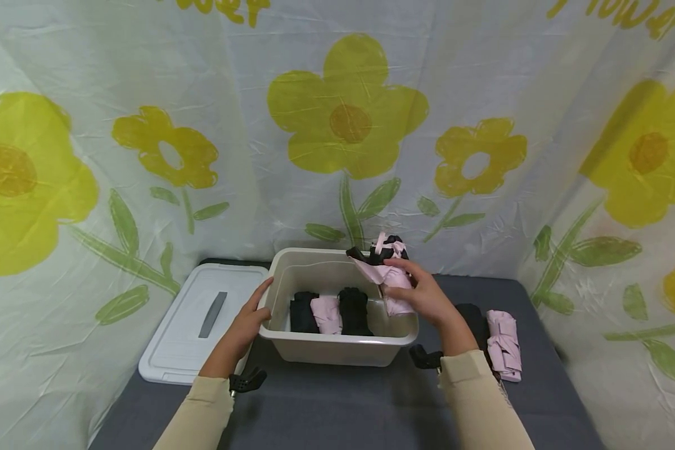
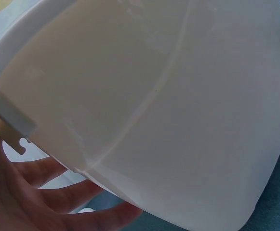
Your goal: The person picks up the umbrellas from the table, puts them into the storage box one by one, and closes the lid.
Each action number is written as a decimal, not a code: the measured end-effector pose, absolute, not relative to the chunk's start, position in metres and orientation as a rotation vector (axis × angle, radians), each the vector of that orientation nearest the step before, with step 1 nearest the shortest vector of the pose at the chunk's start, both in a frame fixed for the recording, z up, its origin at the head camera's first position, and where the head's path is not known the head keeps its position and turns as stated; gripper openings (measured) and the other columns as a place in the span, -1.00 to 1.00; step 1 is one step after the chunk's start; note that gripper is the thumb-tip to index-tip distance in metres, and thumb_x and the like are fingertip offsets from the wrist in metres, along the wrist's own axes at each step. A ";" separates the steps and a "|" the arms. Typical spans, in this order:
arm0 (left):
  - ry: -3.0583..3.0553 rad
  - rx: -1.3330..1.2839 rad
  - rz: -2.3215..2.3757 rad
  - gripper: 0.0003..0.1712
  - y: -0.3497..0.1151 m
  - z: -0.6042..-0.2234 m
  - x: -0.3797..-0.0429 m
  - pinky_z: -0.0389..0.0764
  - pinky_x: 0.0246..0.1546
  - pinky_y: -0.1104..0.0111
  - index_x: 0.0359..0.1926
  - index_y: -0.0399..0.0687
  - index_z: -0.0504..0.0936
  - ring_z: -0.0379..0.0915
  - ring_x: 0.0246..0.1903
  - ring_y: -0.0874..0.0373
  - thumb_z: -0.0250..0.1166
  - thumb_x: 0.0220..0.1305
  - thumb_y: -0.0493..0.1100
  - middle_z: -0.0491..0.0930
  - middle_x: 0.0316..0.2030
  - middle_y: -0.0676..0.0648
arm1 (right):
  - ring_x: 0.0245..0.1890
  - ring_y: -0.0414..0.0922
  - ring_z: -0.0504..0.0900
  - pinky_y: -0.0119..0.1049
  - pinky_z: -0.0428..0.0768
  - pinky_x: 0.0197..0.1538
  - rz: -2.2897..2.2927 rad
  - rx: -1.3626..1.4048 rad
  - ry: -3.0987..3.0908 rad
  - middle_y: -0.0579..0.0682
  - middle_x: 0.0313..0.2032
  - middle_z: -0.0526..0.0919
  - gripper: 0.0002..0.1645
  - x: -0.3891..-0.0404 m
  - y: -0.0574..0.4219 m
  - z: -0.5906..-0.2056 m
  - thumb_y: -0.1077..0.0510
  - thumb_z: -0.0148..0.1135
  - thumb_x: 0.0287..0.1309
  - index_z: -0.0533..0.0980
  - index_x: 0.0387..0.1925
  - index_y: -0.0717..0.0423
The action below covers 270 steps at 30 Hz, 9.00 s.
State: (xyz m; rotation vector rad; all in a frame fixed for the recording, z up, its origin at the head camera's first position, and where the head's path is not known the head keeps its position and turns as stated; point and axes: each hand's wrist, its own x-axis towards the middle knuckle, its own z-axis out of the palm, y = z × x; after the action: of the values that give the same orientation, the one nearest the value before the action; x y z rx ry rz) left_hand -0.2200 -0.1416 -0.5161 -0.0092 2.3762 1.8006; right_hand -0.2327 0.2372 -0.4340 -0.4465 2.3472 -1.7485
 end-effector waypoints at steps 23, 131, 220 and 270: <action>2.355 -0.012 1.823 -0.10 -0.142 -0.515 -0.220 0.26 0.20 -0.25 0.51 0.32 0.03 0.06 0.38 -0.26 -0.04 0.16 -0.35 -0.02 0.50 -0.18 | -0.27 -0.02 0.45 -0.19 0.49 -0.29 -1.194 -0.538 2.553 0.17 0.16 0.39 -0.35 -0.247 0.212 -0.433 0.10 0.35 0.08 0.44 0.26 -0.11; 2.296 -0.071 1.817 -0.10 -0.142 -0.515 -0.219 0.25 0.18 -0.26 0.50 0.39 0.00 0.06 0.37 -0.24 -0.04 0.19 -0.32 -0.06 0.52 -0.13 | 0.19 0.27 0.46 0.04 0.53 0.09 -1.424 -0.271 2.648 0.34 0.29 0.38 -0.41 -0.217 0.304 -0.452 0.01 0.04 0.38 0.33 0.31 0.24; 2.360 -0.006 1.881 -0.10 -0.141 -0.516 -0.210 0.35 0.11 -0.20 0.49 0.37 0.09 0.12 0.34 -0.22 -0.03 0.12 -0.34 0.01 0.50 -0.15 | -0.16 0.50 0.46 0.28 0.47 -0.15 -0.406 0.151 2.838 0.75 0.02 0.23 -0.41 -0.213 0.360 -0.568 0.34 0.04 0.11 0.38 0.23 0.30; 2.365 0.011 1.907 -0.09 -0.143 -0.523 -0.213 0.39 0.08 -0.08 0.49 0.32 0.10 0.17 0.30 -0.21 -0.03 0.09 -0.35 0.07 0.47 -0.20 | -0.12 0.29 0.53 -0.03 0.49 -0.28 -0.917 0.269 2.936 0.52 0.26 0.31 -0.23 -0.192 0.320 -0.517 0.06 0.07 0.19 0.19 0.44 0.08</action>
State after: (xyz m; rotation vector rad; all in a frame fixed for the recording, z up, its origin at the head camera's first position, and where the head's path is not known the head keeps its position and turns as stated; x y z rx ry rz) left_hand -0.2134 -0.1425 -0.5232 0.0110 2.3647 1.9069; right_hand -0.1918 0.3203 -0.5173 0.2690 2.9364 -0.9173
